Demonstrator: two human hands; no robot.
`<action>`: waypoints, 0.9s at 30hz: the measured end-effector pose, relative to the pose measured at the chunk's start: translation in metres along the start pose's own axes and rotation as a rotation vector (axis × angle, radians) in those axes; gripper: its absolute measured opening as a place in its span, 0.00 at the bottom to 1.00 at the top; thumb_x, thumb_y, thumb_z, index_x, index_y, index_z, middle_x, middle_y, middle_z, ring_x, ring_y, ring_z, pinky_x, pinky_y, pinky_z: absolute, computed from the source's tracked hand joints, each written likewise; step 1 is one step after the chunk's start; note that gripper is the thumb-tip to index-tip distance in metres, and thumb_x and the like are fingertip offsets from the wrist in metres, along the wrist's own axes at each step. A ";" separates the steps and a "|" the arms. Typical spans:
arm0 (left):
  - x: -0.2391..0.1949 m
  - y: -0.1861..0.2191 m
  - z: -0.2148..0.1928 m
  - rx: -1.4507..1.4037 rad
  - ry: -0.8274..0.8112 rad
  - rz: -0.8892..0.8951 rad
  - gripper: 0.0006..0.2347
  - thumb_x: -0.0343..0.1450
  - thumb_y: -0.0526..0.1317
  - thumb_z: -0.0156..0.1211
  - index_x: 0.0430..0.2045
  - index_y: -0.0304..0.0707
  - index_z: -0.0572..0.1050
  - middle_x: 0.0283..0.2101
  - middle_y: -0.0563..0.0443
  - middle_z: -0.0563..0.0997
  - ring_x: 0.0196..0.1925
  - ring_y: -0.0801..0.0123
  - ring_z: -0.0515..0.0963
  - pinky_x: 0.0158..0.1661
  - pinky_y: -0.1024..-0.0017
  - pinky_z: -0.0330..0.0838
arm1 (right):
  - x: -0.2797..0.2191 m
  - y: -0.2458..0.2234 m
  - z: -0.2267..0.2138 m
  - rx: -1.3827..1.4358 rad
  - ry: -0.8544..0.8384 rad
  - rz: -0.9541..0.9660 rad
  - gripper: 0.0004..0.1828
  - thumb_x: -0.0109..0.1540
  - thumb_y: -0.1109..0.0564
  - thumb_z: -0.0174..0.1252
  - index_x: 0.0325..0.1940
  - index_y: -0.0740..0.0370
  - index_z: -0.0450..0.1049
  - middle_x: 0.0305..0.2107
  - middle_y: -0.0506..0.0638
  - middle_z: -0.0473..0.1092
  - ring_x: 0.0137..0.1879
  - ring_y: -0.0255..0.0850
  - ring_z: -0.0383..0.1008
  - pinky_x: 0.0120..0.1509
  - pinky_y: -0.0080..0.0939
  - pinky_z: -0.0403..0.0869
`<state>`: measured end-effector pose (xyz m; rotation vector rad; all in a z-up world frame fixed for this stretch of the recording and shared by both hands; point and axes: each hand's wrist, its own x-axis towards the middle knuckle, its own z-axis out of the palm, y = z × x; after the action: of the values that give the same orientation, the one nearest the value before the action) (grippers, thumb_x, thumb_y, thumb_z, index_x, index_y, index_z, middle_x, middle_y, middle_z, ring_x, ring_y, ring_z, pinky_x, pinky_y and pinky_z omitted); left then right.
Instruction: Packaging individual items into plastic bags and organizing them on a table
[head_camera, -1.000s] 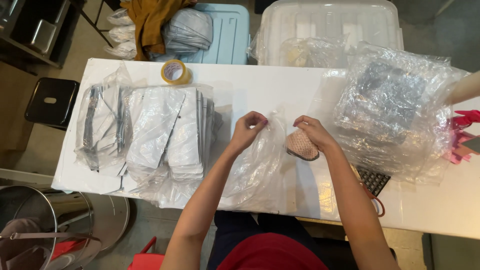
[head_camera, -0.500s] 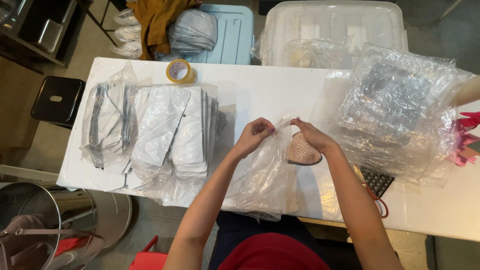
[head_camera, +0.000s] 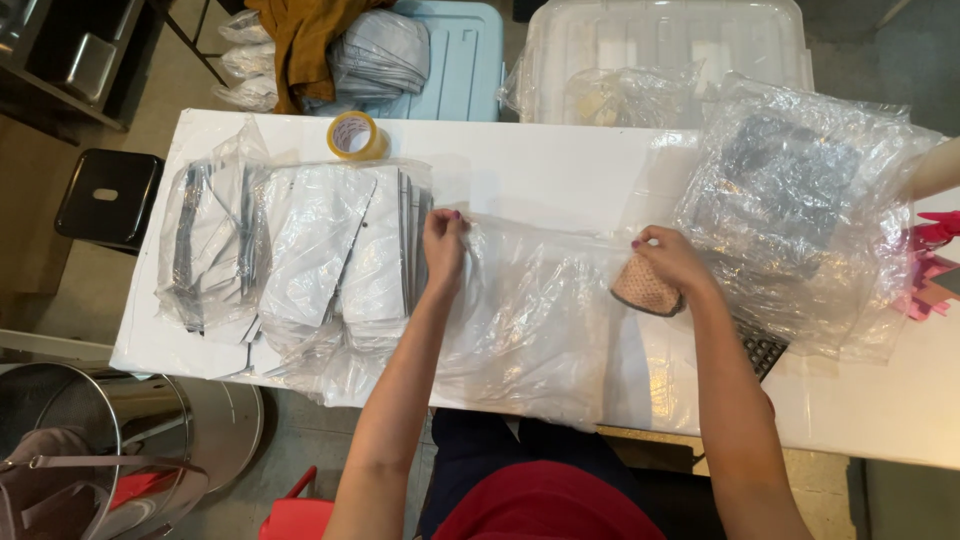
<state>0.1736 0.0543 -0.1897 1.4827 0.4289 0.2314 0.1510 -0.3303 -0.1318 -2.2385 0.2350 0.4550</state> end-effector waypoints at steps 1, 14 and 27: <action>-0.001 0.002 0.001 0.001 0.000 -0.003 0.03 0.73 0.38 0.54 0.37 0.41 0.72 0.35 0.51 0.76 0.39 0.69 0.75 0.34 0.74 0.68 | 0.014 0.015 0.005 0.000 -0.001 0.003 0.14 0.59 0.47 0.60 0.46 0.52 0.79 0.23 0.62 0.75 0.38 0.54 0.78 0.44 0.49 0.71; -0.061 0.064 -0.009 0.546 -0.124 0.306 0.28 0.76 0.46 0.57 0.66 0.28 0.55 0.58 0.26 0.65 0.65 0.29 0.65 0.66 0.41 0.55 | -0.045 -0.052 -0.024 -0.325 0.101 0.102 0.25 0.65 0.34 0.59 0.58 0.49 0.73 0.45 0.66 0.77 0.60 0.63 0.74 0.63 0.63 0.71; -0.255 -0.044 -0.101 -0.479 0.397 -0.814 0.13 0.71 0.43 0.61 0.43 0.37 0.69 0.36 0.49 0.69 0.33 0.65 0.76 0.33 0.68 0.69 | -0.007 -0.206 0.006 -0.270 0.010 -0.178 0.12 0.64 0.42 0.59 0.46 0.47 0.78 0.45 0.56 0.76 0.54 0.53 0.73 0.56 0.54 0.67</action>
<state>-0.1033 0.0386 -0.2020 0.7022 1.1682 -0.0313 0.2077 -0.1927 0.0106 -2.4989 -0.0242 0.3987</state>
